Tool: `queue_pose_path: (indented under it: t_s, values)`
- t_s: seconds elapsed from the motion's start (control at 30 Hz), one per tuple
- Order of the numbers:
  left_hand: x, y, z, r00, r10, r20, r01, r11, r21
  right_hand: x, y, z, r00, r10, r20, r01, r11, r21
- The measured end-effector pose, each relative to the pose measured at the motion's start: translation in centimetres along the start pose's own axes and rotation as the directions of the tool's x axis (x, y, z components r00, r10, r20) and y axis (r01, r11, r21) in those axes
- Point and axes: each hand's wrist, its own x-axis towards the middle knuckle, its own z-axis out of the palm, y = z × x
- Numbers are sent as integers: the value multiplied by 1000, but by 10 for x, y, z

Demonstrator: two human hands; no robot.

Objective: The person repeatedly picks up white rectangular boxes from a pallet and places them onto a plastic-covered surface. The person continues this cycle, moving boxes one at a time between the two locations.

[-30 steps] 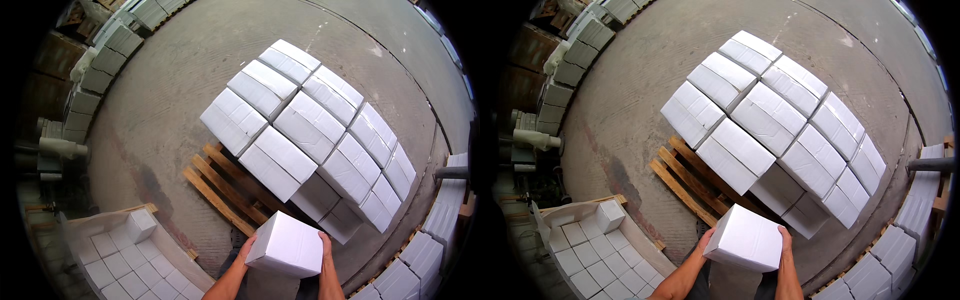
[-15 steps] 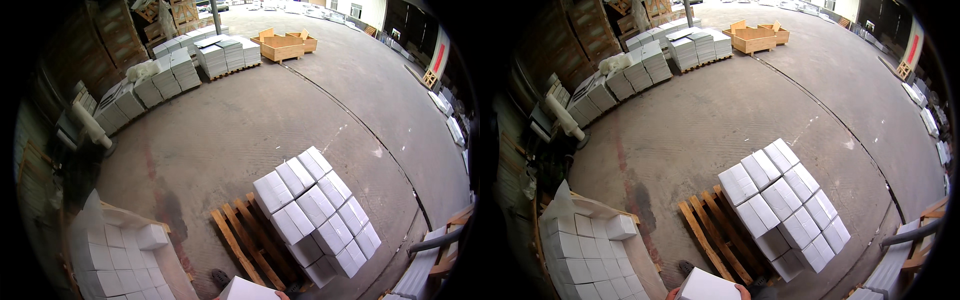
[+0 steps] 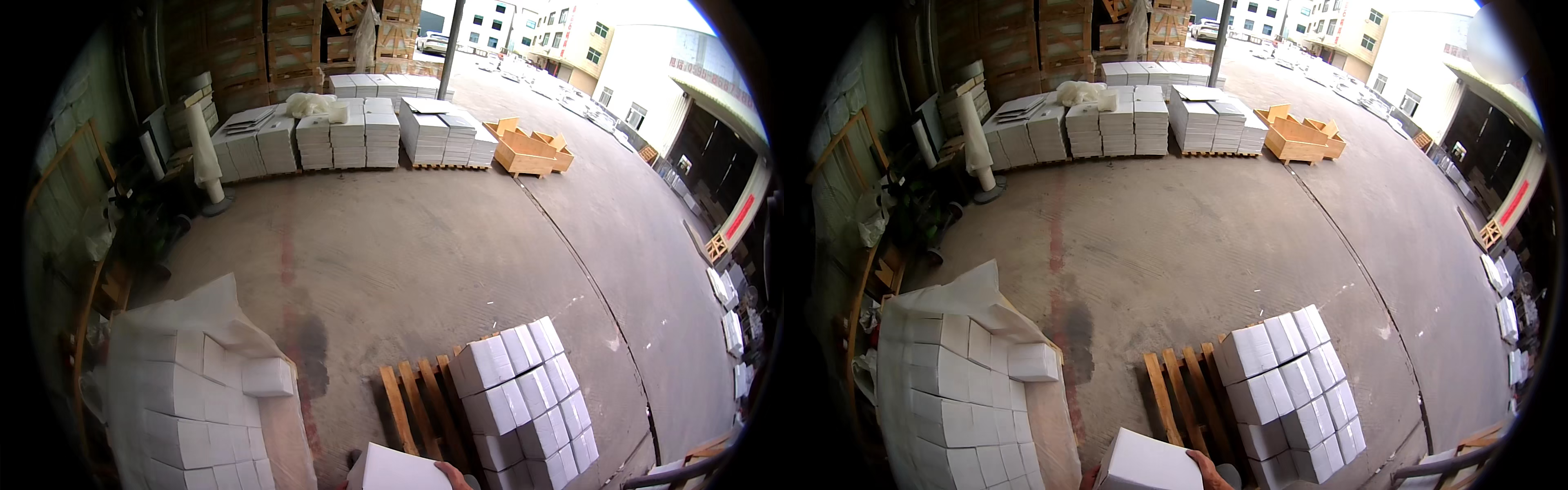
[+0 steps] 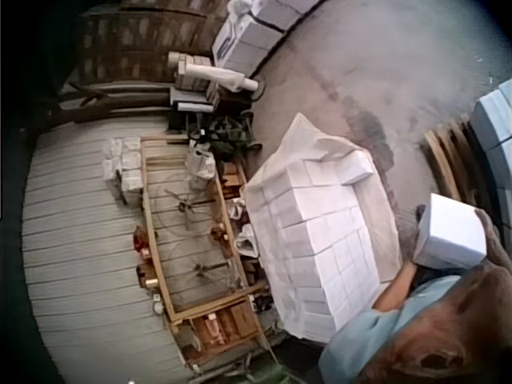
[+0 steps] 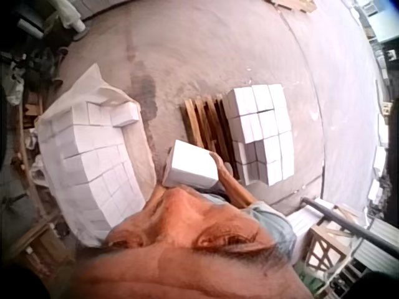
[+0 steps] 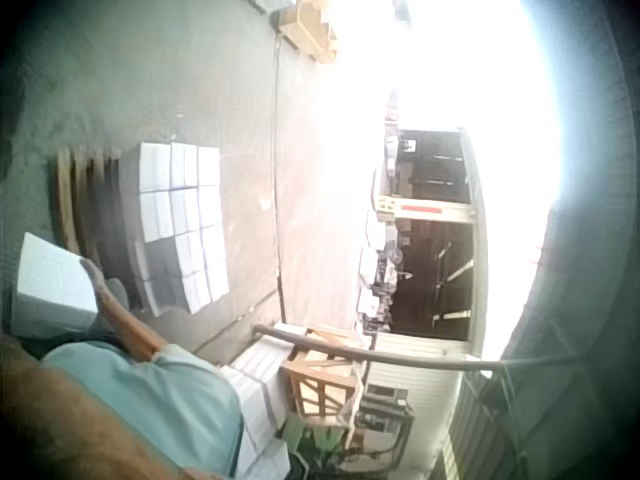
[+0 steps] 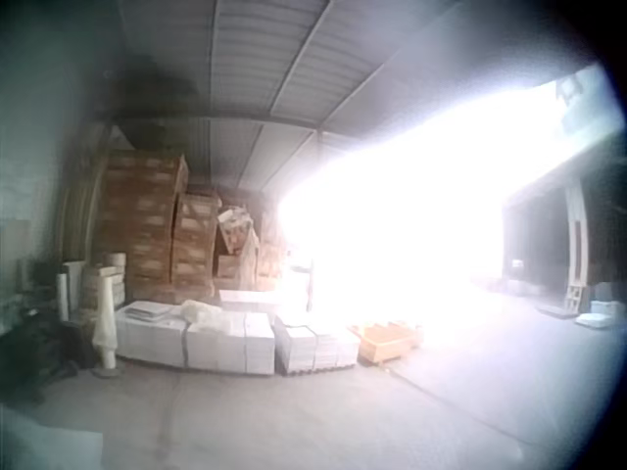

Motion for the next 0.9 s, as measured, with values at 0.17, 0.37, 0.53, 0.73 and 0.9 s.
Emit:
queue_pose_path:
  t_s: [0.17,0.37,0.53,0.73,0.9]
  values:
    - [-38,24,-33,984,179,-12,-179,976,-122,37,5,91,989,19,-144,-82,892,-445]
    - [-50,45,-58,943,303,-136,-331,893,-305,134,19,120,955,279,-105,-295,831,-472]
    - [-51,69,-18,843,479,-246,-538,742,-400,205,21,148,941,339,-9,-283,772,-569]
    - [-5,46,-73,844,468,-263,-529,641,-557,300,24,136,819,573,-33,-491,671,-556]
    - [34,43,-83,759,465,-456,-651,558,-514,346,28,145,789,594,-156,-575,624,-529]
